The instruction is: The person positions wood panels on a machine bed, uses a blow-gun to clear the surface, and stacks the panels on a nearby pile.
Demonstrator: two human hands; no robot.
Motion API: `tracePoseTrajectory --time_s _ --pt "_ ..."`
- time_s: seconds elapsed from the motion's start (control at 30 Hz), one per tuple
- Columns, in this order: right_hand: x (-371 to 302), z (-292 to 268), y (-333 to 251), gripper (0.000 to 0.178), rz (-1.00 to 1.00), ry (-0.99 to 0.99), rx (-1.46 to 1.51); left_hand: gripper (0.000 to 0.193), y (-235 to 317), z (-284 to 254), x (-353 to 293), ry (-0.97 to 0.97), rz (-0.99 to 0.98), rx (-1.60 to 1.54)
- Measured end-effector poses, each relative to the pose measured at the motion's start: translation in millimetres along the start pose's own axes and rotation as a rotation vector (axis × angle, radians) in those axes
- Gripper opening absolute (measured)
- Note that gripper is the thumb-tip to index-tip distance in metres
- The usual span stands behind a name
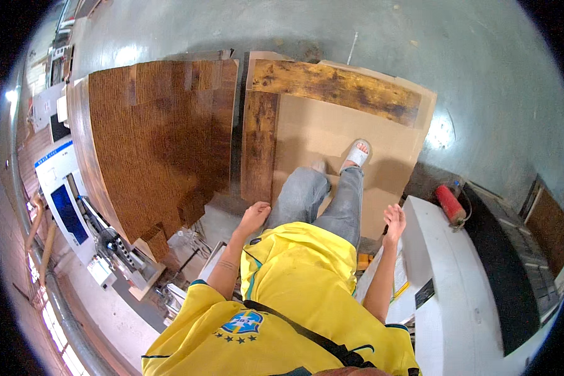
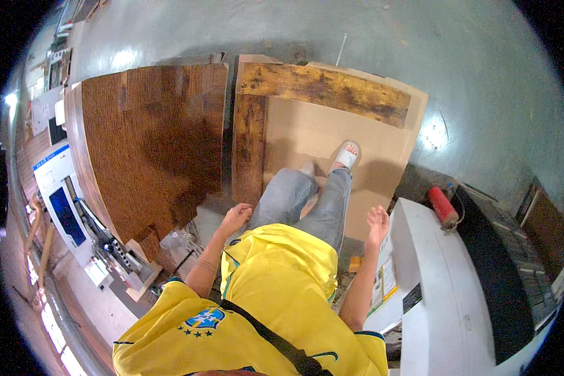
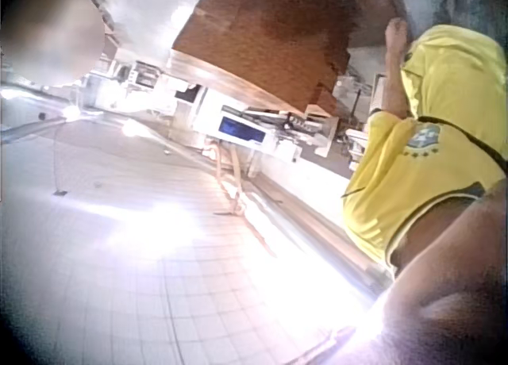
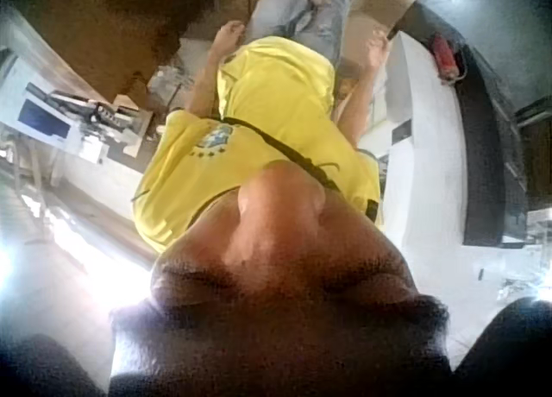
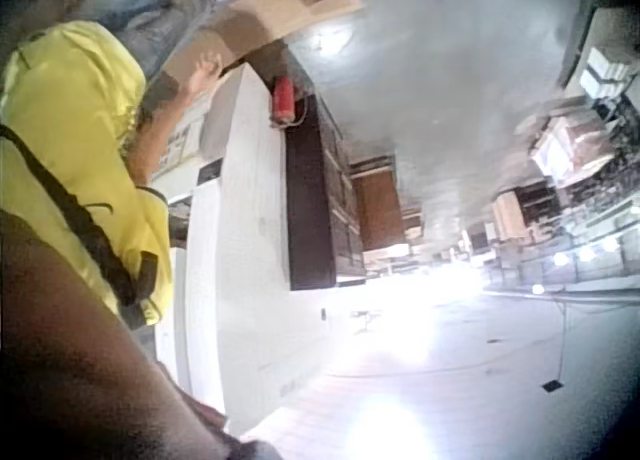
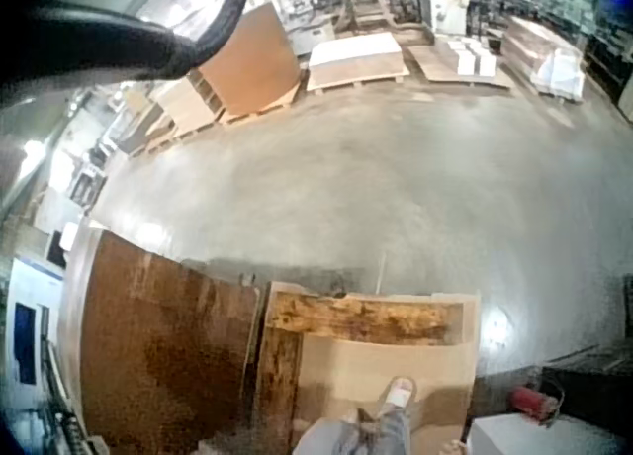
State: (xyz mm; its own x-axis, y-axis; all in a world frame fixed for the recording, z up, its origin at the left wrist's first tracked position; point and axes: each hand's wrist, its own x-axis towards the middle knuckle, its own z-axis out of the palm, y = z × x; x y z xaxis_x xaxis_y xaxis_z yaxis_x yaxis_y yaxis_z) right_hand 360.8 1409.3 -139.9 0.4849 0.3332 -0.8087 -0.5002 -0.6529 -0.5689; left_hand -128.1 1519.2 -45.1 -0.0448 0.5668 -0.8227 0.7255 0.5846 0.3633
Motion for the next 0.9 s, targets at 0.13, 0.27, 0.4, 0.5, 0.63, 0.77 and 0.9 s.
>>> tracePoseTrajectory --time_s 0.13,0.27,0.4,0.5,0.63,0.77,0.9 --pt "32 -7 10 0.049 0.084 0.015 -0.122 0.041 31 -19 47 0.0 -0.037 -0.122" --pt "69 20 -16 0.048 0.26 -0.077 -0.289 0.046 39 -21 150 -0.049 -0.102 -0.142" --pt "135 31 -26 0.046 0.291 -0.077 -0.363 0.044 55 -42 271 -0.096 -0.184 0.045" --pt "206 52 -42 0.043 0.191 -0.183 -0.674 0.04 31 -68 357 -0.042 -0.077 -0.139" --pt "336 55 -56 0.046 -0.01 -0.184 -0.853 0.065 32 -105 481 0.085 -0.184 -0.224" --pt "452 84 -69 0.066 -0.011 0.014 -0.801 0.097 -5 -133 603 0.282 -0.269 -0.062" --pt "554 135 -64 0.079 -0.171 0.055 -0.801 0.121 -47 -178 680 0.37 -0.213 0.071"
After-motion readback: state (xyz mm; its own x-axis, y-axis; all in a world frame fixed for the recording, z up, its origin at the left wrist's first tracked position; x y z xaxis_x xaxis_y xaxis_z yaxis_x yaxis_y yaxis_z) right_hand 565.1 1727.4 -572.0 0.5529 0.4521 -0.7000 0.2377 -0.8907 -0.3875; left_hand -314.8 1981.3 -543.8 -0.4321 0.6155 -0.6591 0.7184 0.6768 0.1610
